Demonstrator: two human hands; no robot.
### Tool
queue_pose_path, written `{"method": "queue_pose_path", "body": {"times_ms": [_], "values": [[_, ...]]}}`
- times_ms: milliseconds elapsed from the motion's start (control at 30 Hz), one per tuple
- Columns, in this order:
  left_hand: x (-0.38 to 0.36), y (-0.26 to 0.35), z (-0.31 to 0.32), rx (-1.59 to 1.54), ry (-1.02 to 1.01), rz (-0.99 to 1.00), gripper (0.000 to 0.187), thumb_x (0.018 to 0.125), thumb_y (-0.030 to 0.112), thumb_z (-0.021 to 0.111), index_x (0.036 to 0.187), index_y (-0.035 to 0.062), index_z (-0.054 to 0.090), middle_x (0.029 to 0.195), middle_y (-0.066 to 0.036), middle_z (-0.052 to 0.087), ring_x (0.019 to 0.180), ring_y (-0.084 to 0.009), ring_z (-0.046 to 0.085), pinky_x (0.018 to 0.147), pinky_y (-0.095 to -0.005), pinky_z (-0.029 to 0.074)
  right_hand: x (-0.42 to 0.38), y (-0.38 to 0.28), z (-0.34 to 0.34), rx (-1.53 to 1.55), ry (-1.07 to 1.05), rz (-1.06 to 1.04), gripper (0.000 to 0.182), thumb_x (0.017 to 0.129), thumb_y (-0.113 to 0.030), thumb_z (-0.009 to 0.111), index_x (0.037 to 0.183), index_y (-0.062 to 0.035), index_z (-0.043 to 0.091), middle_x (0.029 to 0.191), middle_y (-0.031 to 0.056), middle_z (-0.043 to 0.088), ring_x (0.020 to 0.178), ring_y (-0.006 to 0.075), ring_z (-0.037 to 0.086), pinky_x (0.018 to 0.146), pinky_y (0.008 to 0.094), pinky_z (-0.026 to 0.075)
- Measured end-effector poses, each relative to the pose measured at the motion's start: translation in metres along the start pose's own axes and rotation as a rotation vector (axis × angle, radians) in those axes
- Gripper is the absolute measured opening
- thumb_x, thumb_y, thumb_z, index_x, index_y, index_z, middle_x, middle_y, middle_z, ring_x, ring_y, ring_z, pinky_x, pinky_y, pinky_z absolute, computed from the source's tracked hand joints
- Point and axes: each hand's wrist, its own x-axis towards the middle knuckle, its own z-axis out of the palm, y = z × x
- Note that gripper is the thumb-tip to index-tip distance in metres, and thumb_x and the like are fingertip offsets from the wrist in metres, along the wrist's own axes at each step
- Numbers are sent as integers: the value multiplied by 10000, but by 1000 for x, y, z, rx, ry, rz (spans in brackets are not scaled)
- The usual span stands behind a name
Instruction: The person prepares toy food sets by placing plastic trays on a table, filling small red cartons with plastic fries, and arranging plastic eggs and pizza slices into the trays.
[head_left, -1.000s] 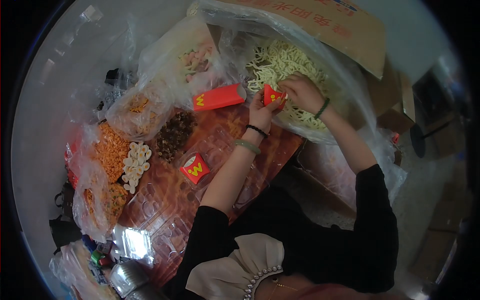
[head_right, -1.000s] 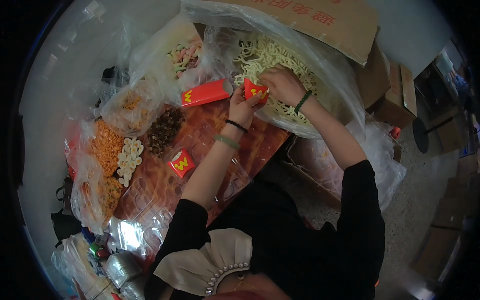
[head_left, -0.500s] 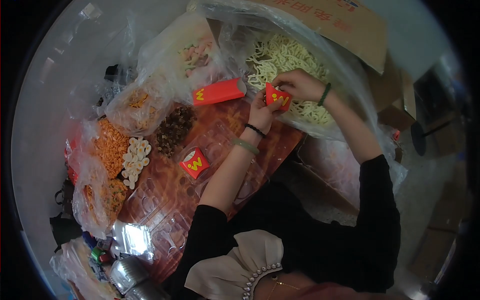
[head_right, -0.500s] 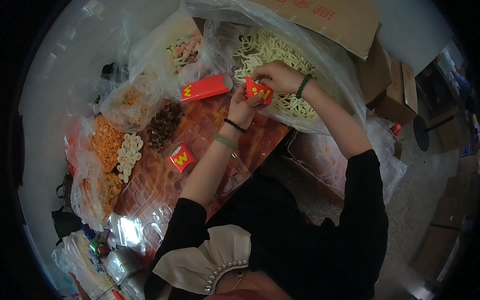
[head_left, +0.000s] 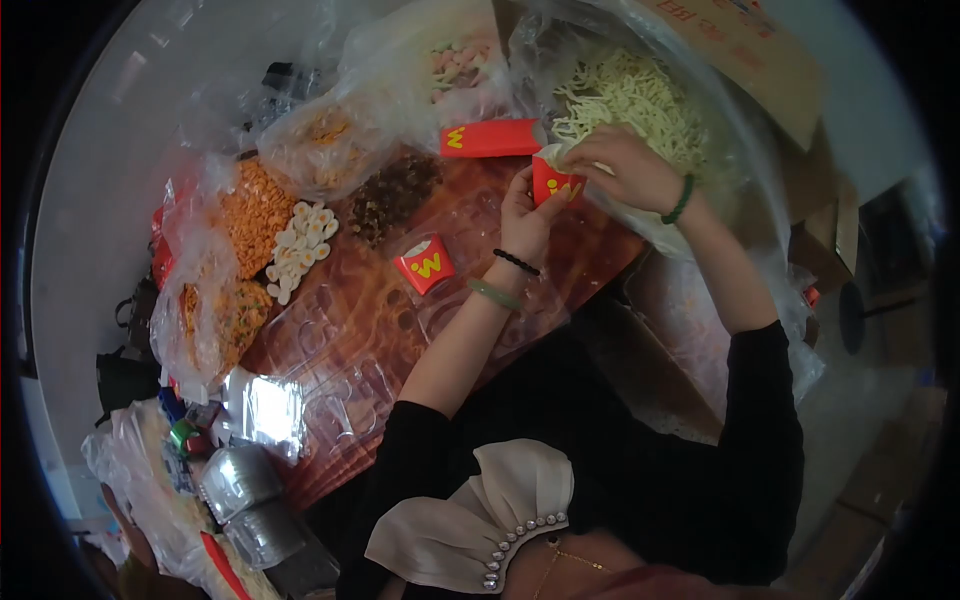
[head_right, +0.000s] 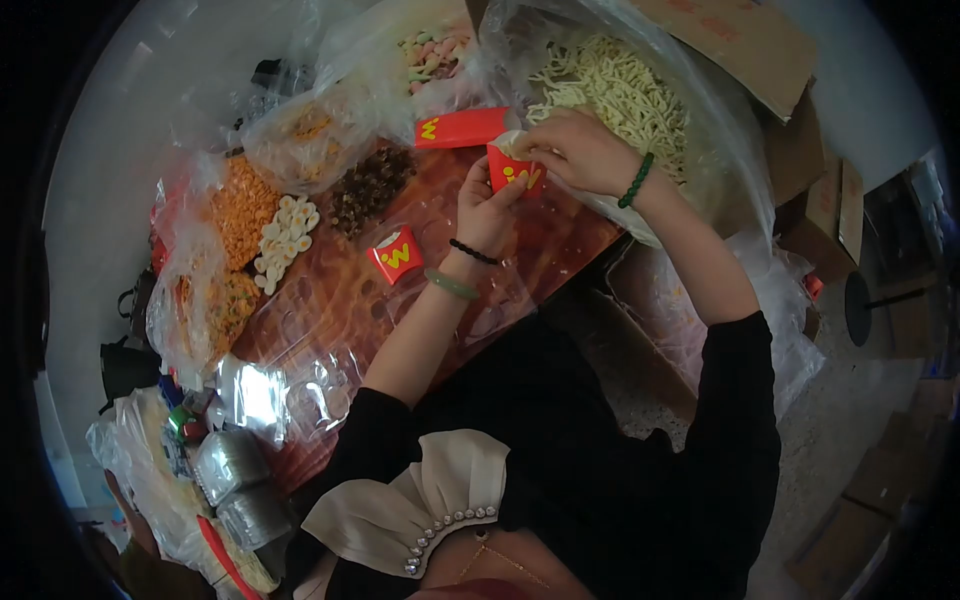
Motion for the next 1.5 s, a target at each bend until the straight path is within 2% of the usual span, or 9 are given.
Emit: {"method": "queue_pose_path", "body": {"times_ms": [233, 300, 367, 433, 467, 633, 1167, 1433, 1500], "values": [[-66, 44, -37, 182, 81, 26, 485, 791, -24, 620, 1215, 8, 385, 1145, -113, 514, 1033, -180, 533, 888, -317, 463, 23, -45, 45, -163, -85, -175, 107, 808, -218, 591, 874, -141, 626, 796, 22, 588, 852, 189, 537, 782, 368, 323], [-98, 59, -51, 681, 46, 347, 689, 741, 24, 694, 1297, 6, 287, 1235, -150, 447, 1116, -198, 477, 932, -334, 430, 26, -62, 61, -61, -140, -194, 100, 803, -213, 595, 862, -135, 617, 776, 20, 567, 827, 183, 528, 774, 343, 310], [-141, 92, -50, 714, 53, 194, 950, 639, 129, 790, 1357, 10, 180, 1328, -194, 346, 1226, -273, 371, 1008, -393, 342, 29, -82, 76, 22, -188, -204, 95, 797, -208, 600, 851, -129, 607, 757, 17, 545, 803, 176, 519, 766, 319, 298], [-170, 94, -61, 1572, 117, 315, 1075, 558, 214, 830, 1370, 3, 159, 1377, -221, 262, 1294, -345, 250, 1054, -442, 246, 29, -102, 98, 162, -363, -252, 97, 793, -175, 587, 865, -114, 607, 795, 53, 570, 825, 207, 536, 766, 338, 325], [-178, 88, -70, 1572, 96, 287, 1111, 519, 270, 828, 1370, -2, 167, 1400, -242, 178, 1305, -458, 116, 1060, -505, 178, 29, -106, 113, 158, -360, -256, 97, 793, -175, 587, 865, -114, 607, 795, 53, 570, 825, 207, 536, 766, 338, 325], [-190, 63, -82, 1629, 159, 248, 1096, 558, 269, 814, 1381, 0, 143, 1415, -247, 134, 1308, -461, 108, 1044, -520, 197, 30, -108, 167, 196, -508, -64, 149, 777, -145, 542, 851, -23, 587, 839, 142, 610, 858, 323, 570, 746, 489, 406], [-183, 41, -72, 1522, 280, 170, 1052, 648, 261, 786, 1387, -8, 87, 1422, -270, 78, 1316, -407, 159, 1047, -454, 239, 46, -92, 155, 52, -829, -135, 80, 812, -175, 550, 830, -103, 579, 822, 67, 600, 899, 222, 542, 805, 377, 305], [-163, 79, -61, 1490, 226, 245, 1005, 659, 254, 775, 1386, 6, 127, 1427, -262, 76, 1318, -450, 100, 1058, -496, 182, 50, -2, 110, 291, -104, -139, 203, 759, -224, 648, 875, -64, 600, 832, 94, 623, 832, 284, 592, 737, 392, 433], [-134, 93, -56, 1499, 197, 350, 969, 654, 219, 776, 1378, 12, 166, 1424, -260, 95, 1306, -457, 126, 1056, -502, 185, 55, 44, 100, 91, 226, 266, 193, 759, -176, 655, 870, -31, 591, 849, 155, 612, 830, 324, 587, 709, 385, 464]]}}
